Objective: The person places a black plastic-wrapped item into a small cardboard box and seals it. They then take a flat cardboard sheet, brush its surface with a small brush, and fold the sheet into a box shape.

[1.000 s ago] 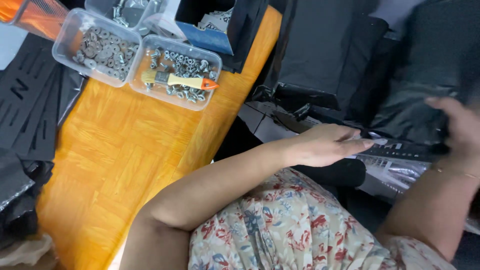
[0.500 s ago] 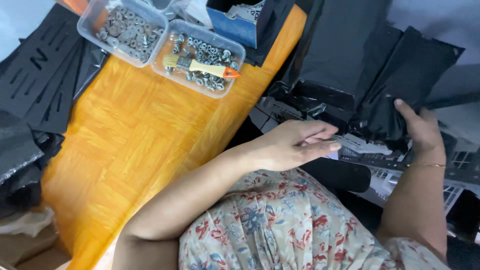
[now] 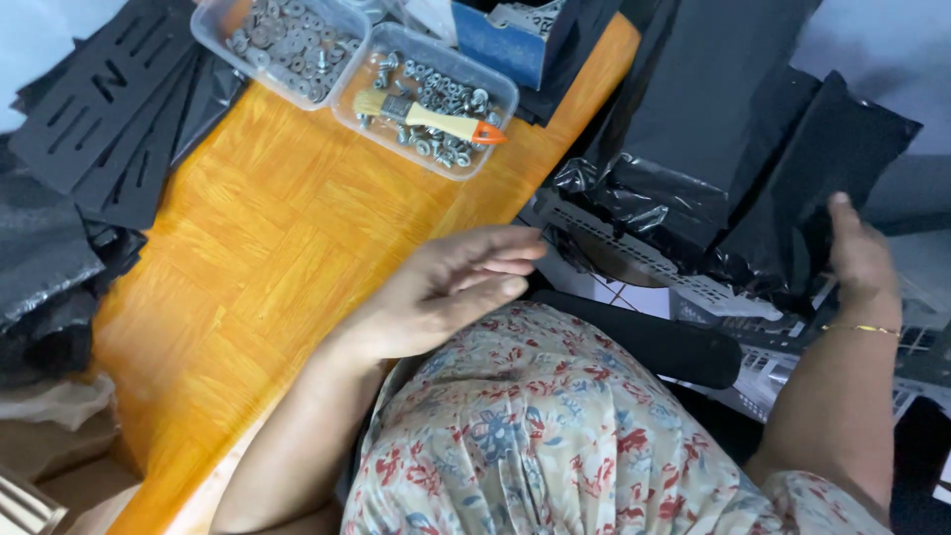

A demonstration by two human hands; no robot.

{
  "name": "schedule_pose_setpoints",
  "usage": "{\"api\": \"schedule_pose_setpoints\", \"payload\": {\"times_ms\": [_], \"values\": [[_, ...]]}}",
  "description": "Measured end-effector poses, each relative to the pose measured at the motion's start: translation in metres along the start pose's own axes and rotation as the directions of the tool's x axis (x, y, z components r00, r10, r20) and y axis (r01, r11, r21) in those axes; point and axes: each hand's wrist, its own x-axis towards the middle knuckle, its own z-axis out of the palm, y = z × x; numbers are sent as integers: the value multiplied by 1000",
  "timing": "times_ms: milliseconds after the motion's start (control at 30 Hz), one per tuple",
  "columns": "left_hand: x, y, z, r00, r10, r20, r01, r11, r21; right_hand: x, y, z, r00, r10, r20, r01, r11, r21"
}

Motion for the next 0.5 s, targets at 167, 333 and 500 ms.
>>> {"api": "schedule_pose_setpoints", "payload": {"times_ms": [167,333,500], "values": [[-41,-12,-27,947,60,-315,-31,995,94,13,5,8,515,-647,-563,612,737,-287],[-68,-20,-52,828,165,-536,111,888,445,-104,-47,23,473,-758,-449,775,600,-197],[-92,-41,-68,746,222,-628,233,797,557,-225,-119,63,196,-968,-155,963,220,-158]]}}
